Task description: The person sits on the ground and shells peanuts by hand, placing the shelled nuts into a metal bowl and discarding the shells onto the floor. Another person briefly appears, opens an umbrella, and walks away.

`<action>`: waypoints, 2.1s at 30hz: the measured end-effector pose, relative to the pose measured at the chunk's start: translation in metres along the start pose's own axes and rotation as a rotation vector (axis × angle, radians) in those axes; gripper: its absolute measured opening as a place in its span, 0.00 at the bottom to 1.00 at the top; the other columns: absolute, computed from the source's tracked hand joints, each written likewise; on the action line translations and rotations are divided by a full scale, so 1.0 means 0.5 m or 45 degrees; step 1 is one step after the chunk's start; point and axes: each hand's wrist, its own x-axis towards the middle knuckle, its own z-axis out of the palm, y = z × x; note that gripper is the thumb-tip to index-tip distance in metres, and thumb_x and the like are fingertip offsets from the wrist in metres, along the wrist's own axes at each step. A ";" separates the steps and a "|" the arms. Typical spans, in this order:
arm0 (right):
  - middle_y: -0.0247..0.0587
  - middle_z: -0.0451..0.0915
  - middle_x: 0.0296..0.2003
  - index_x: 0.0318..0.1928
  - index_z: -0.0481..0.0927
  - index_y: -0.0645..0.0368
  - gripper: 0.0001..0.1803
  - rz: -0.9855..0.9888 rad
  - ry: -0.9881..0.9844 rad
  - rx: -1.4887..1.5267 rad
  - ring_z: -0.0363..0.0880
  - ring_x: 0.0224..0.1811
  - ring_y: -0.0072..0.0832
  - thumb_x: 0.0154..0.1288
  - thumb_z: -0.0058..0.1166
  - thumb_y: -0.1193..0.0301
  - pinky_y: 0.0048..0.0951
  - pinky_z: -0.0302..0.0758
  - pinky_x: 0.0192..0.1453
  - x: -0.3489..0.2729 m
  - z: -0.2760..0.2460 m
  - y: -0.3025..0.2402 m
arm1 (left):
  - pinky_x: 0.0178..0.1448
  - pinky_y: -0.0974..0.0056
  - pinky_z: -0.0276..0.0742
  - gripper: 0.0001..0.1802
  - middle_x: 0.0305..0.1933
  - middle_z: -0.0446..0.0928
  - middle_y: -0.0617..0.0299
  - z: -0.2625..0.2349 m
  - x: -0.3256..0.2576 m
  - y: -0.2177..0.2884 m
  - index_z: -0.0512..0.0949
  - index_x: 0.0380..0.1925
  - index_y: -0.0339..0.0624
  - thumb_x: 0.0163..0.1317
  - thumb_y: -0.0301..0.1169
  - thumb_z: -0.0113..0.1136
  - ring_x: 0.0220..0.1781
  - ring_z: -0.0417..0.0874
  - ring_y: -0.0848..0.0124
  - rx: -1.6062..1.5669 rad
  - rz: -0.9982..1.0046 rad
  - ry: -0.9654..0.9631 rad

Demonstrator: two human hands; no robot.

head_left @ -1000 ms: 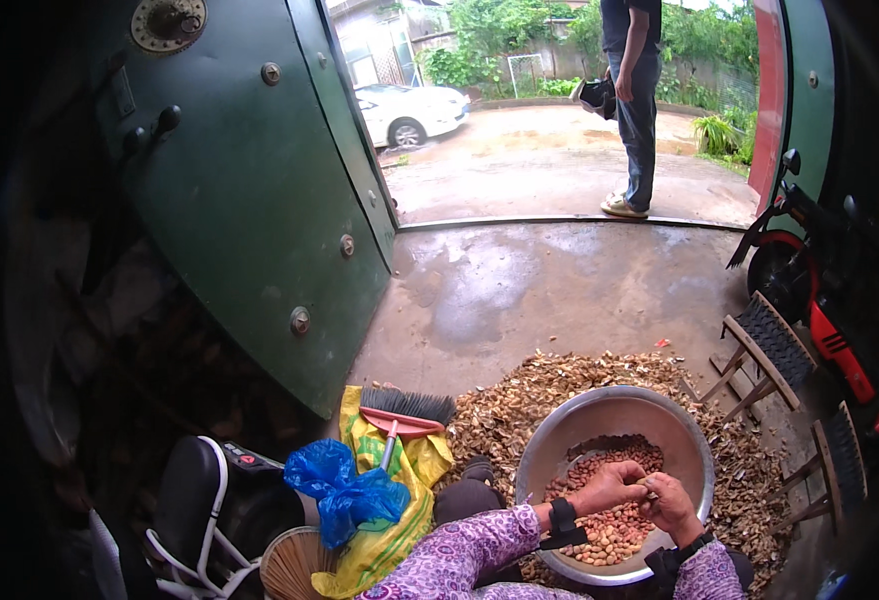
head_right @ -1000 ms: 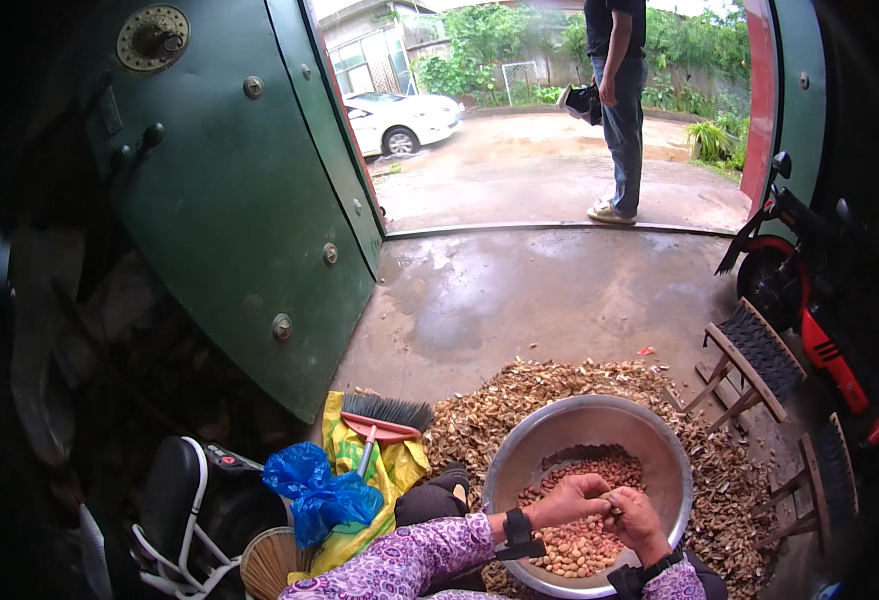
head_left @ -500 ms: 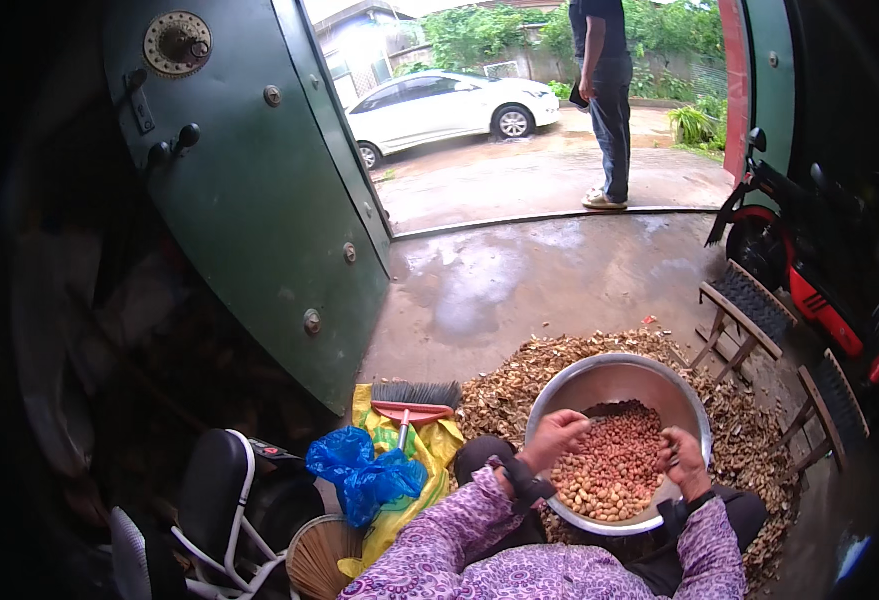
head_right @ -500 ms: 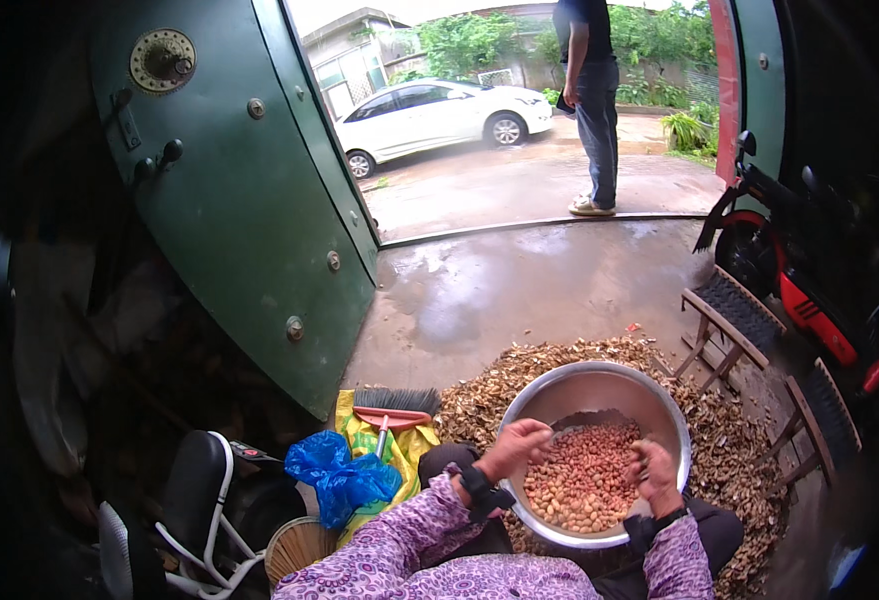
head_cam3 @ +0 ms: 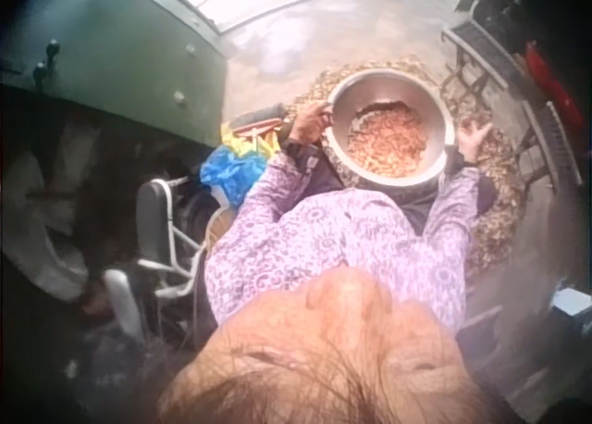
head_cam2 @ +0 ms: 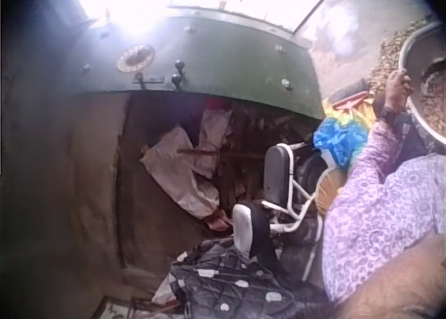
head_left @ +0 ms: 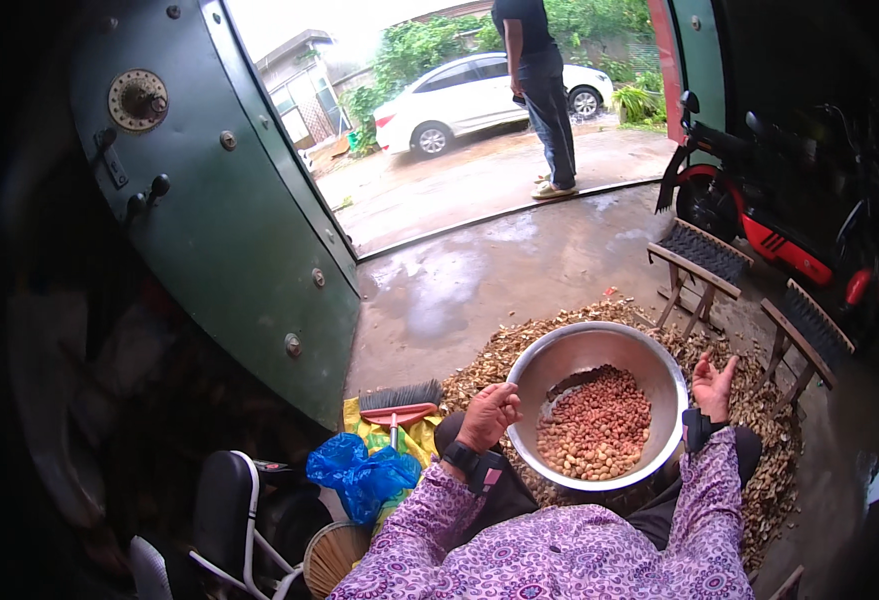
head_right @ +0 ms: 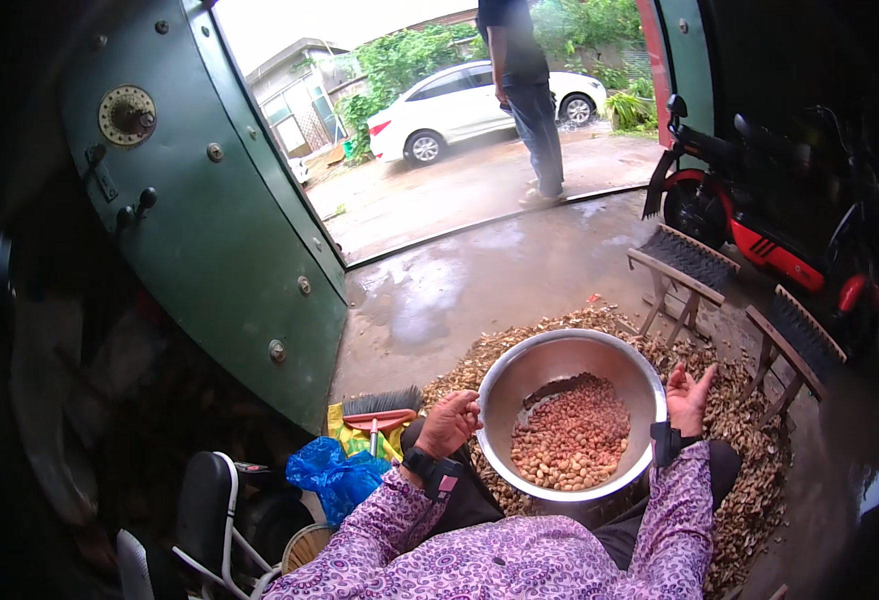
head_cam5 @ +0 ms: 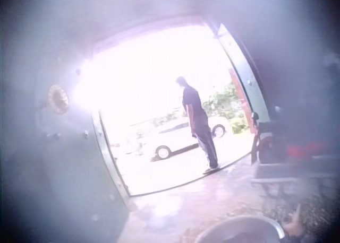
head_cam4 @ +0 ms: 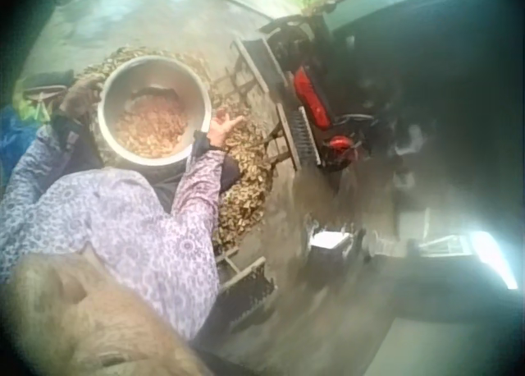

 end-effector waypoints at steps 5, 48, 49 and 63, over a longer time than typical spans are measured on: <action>0.34 0.74 0.20 0.28 0.71 0.60 0.28 -0.092 -0.083 -0.240 0.72 0.20 0.21 0.46 0.51 0.43 0.18 0.71 0.23 -0.032 0.013 0.018 | 0.30 0.66 0.73 0.05 0.22 0.74 0.67 0.004 -0.021 -0.008 0.72 0.29 0.42 0.56 0.31 0.51 0.19 0.72 0.78 -0.002 -0.036 -0.038; 0.50 0.61 0.54 0.53 0.62 0.62 0.20 0.354 -0.799 -3.275 0.60 0.56 0.41 0.63 0.31 0.67 0.32 0.56 0.59 -0.110 -0.086 0.319 | 0.30 0.71 0.73 0.11 0.24 0.73 0.64 -0.030 0.008 -0.103 0.71 0.35 0.35 0.59 0.32 0.47 0.20 0.70 0.80 0.128 -0.303 -0.020; 0.51 0.61 0.53 0.52 0.66 0.59 0.18 0.330 -0.733 -3.238 0.60 0.56 0.41 0.62 0.33 0.68 0.33 0.58 0.58 -0.109 -0.092 0.321 | 0.30 0.72 0.73 0.11 0.25 0.73 0.64 -0.030 0.007 -0.103 0.71 0.35 0.35 0.59 0.32 0.46 0.20 0.71 0.80 0.136 -0.304 -0.023; 0.55 0.75 0.34 0.32 0.77 0.63 0.10 0.487 -0.790 -3.458 0.75 0.38 0.43 0.45 0.49 0.75 0.36 0.72 0.41 -0.051 -0.192 0.301 | 0.30 0.71 0.72 0.10 0.24 0.72 0.65 -0.011 0.032 -0.120 0.71 0.34 0.36 0.58 0.32 0.47 0.22 0.71 0.79 0.206 -0.358 -0.051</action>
